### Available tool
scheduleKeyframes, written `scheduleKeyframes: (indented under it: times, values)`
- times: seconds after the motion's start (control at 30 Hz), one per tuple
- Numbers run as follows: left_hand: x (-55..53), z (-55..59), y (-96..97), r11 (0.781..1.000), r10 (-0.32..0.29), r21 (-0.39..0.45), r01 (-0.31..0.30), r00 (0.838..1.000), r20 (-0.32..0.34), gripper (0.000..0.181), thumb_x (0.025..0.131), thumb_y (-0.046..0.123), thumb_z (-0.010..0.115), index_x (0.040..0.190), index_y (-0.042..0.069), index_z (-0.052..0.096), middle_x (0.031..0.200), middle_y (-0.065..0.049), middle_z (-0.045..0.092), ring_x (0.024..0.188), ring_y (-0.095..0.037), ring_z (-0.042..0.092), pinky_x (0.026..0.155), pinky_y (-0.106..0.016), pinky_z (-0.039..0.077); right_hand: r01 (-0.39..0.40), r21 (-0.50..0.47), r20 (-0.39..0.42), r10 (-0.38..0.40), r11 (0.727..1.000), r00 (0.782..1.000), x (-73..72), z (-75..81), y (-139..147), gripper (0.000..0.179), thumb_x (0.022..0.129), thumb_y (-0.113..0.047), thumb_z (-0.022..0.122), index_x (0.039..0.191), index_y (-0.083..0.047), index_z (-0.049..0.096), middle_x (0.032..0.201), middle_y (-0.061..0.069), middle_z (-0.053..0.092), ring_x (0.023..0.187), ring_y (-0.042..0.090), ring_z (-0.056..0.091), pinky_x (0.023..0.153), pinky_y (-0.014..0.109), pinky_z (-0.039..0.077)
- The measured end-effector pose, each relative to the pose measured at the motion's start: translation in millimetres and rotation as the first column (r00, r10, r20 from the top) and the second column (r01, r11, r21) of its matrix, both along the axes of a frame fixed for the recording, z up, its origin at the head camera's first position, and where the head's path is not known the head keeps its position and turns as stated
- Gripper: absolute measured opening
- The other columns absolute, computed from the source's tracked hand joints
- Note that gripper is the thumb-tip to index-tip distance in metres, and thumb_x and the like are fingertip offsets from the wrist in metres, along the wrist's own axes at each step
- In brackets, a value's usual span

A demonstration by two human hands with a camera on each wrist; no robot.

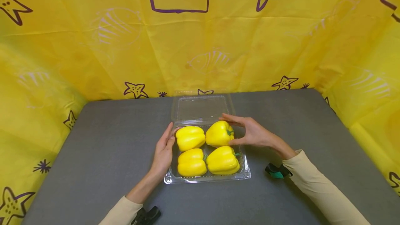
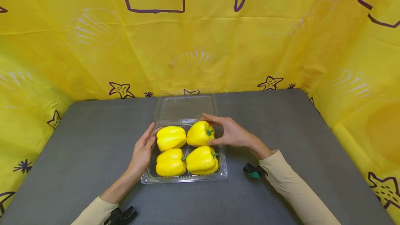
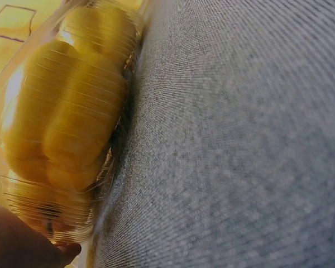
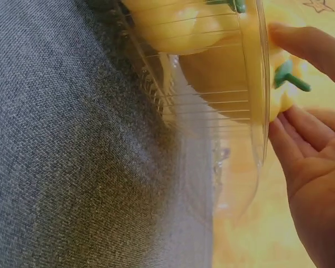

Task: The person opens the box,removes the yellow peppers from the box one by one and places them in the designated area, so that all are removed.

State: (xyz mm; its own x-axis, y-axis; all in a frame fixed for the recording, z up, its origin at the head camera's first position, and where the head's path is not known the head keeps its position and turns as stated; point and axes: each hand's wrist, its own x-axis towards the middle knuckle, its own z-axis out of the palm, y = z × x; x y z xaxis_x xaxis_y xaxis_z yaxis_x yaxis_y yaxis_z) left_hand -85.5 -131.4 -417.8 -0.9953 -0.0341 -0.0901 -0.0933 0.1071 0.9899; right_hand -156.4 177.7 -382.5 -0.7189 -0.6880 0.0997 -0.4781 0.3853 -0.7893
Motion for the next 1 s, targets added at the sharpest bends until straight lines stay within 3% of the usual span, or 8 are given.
scheduleKeyframes:
  times: [0.13, 0.4, 0.57, 0.73, 1.0]
  values:
    - [-0.1, 0.1, 0.3, 1.000, -0.006, 0.005, 0.005, 1.000, 0.005, 0.053, 0.106, 0.007, 0.032, 0.157, 0.009, 0.018, 0.153, -0.011, 0.039, 0.144, -0.024, 0.030, 0.120, -0.044, 0.016, 0.037, -0.037, 0.043, -0.035, 0.999, 0.998, -0.4, 0.4, -1.3, 0.095, 0.077, -0.020, 0.085, 0.154, -0.008, 0.030, 0.147, 0.004, 0.050, 0.133, 0.025, 0.048, 0.110, 0.054, 0.035]
    - [0.0, 0.0, 0.7, 1.000, -0.002, 0.009, 0.002, 1.000, 0.011, 0.053, 0.106, 0.006, 0.032, 0.157, 0.010, 0.018, 0.154, -0.011, 0.037, 0.144, -0.024, 0.030, 0.120, -0.044, 0.018, 0.089, -0.027, 0.007, -0.089, 0.996, 0.996, 1.8, 1.6, -8.0, 0.073, 0.079, -0.025, 0.083, 0.142, -0.006, 0.051, 0.141, 0.008, 0.055, 0.124, 0.027, 0.056, 0.106, 0.050, 0.042]
    - [-0.3, -0.2, 0.7, 1.000, 0.004, 0.013, -0.004, 1.000, 0.008, 0.053, 0.106, 0.005, 0.032, 0.157, 0.010, 0.019, 0.154, -0.011, 0.038, 0.144, -0.025, 0.031, 0.119, -0.044, 0.019, 0.119, 0.010, 0.006, -0.119, 0.993, 0.993, 4.8, 3.2, -12.7, 0.070, 0.078, -0.029, 0.083, 0.138, -0.005, 0.056, 0.137, 0.010, 0.058, 0.115, 0.028, 0.062, 0.098, 0.047, 0.050]
    - [-0.4, -1.7, 0.7, 1.000, 0.004, 0.012, -0.004, 1.000, 0.007, 0.053, 0.106, 0.006, 0.032, 0.157, 0.011, 0.019, 0.153, -0.012, 0.039, 0.143, -0.025, 0.032, 0.118, -0.044, 0.021, 0.103, 0.006, 0.016, -0.104, 0.995, 0.994, 4.7, 3.4, -14.5, 0.071, 0.077, -0.026, 0.085, 0.137, -0.004, 0.056, 0.136, 0.010, 0.058, 0.115, 0.027, 0.062, 0.098, 0.044, 0.050]
    - [-0.3, -1.5, 0.7, 1.000, 0.006, 0.004, -0.006, 1.000, 0.007, 0.053, 0.106, 0.007, 0.033, 0.157, 0.013, 0.019, 0.153, -0.011, 0.039, 0.143, -0.025, 0.032, 0.118, -0.044, 0.021, 0.031, 0.028, -0.072, -0.029, 0.999, 0.997, 2.7, 3.3, -14.0, 0.077, 0.072, -0.025, 0.088, 0.138, -0.004, 0.055, 0.136, 0.007, 0.059, 0.119, 0.023, 0.059, 0.101, 0.044, 0.048]
